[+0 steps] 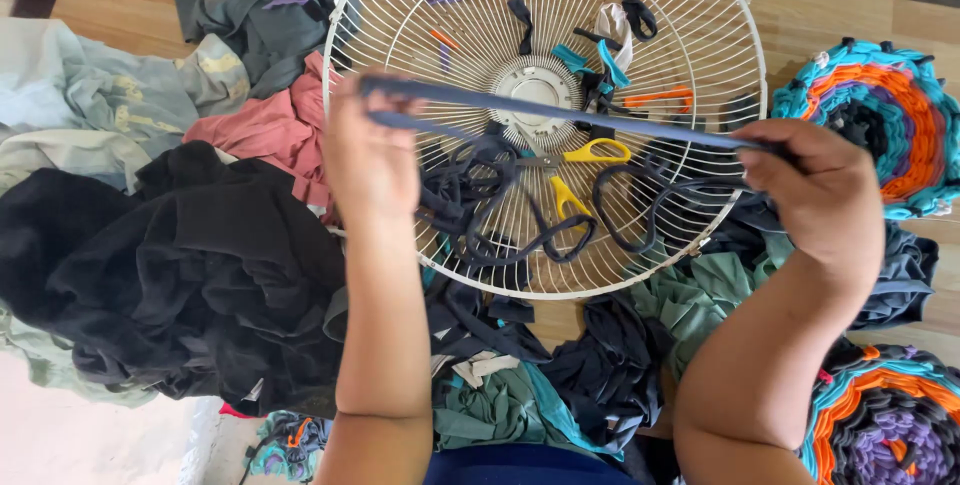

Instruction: Joining strips of fabric by tying them together and trimming the knots to prepare material for weaving rugs.

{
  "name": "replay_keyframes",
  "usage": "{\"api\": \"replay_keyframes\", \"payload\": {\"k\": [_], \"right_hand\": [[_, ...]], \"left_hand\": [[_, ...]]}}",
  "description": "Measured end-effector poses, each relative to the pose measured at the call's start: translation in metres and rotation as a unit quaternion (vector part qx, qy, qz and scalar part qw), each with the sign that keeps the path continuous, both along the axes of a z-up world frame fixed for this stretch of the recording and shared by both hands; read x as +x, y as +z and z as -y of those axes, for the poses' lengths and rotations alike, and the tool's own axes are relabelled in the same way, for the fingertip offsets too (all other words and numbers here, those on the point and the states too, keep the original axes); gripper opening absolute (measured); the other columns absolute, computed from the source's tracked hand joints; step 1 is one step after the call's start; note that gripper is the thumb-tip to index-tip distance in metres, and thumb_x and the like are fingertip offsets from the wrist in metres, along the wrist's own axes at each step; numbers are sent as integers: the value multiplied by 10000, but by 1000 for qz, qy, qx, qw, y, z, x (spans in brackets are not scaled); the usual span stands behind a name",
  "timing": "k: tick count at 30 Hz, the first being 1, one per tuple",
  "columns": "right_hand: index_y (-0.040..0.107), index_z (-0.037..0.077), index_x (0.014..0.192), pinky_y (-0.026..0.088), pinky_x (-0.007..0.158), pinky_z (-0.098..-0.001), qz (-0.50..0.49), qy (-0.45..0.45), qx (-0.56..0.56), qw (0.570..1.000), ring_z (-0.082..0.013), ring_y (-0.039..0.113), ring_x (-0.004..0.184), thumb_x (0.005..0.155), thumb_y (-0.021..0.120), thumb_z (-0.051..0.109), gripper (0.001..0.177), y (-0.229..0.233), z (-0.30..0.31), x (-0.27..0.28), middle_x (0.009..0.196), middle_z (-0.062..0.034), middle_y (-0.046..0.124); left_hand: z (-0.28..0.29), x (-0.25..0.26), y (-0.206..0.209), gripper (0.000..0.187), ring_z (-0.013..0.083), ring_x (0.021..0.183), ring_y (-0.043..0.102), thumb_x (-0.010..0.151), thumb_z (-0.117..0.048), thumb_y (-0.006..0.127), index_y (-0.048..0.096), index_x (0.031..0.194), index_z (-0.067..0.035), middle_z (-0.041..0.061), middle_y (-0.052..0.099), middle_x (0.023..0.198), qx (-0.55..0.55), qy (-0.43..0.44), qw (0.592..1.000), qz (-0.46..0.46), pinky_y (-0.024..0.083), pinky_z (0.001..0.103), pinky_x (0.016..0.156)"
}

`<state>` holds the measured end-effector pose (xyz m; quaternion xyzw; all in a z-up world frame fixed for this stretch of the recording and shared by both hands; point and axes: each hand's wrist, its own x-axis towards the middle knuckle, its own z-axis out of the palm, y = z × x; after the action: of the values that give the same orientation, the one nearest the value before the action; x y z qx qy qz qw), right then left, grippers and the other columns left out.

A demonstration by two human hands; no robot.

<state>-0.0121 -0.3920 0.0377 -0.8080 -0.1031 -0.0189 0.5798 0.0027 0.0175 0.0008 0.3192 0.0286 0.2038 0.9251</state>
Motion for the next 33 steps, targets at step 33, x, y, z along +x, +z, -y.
{"api": "replay_keyframes", "payload": {"k": [33], "right_hand": [[684,54,1102,545,636,-315,196,327,-213,900,-205,728,762,922,720,33,185,101,-141,-9,910,-75,740]], "left_hand": [[54,-64,26,292,131,631,454,783,-181,628,611,1070,-131,-39,500,720,466,-273,840,54,380,301,549]]}}
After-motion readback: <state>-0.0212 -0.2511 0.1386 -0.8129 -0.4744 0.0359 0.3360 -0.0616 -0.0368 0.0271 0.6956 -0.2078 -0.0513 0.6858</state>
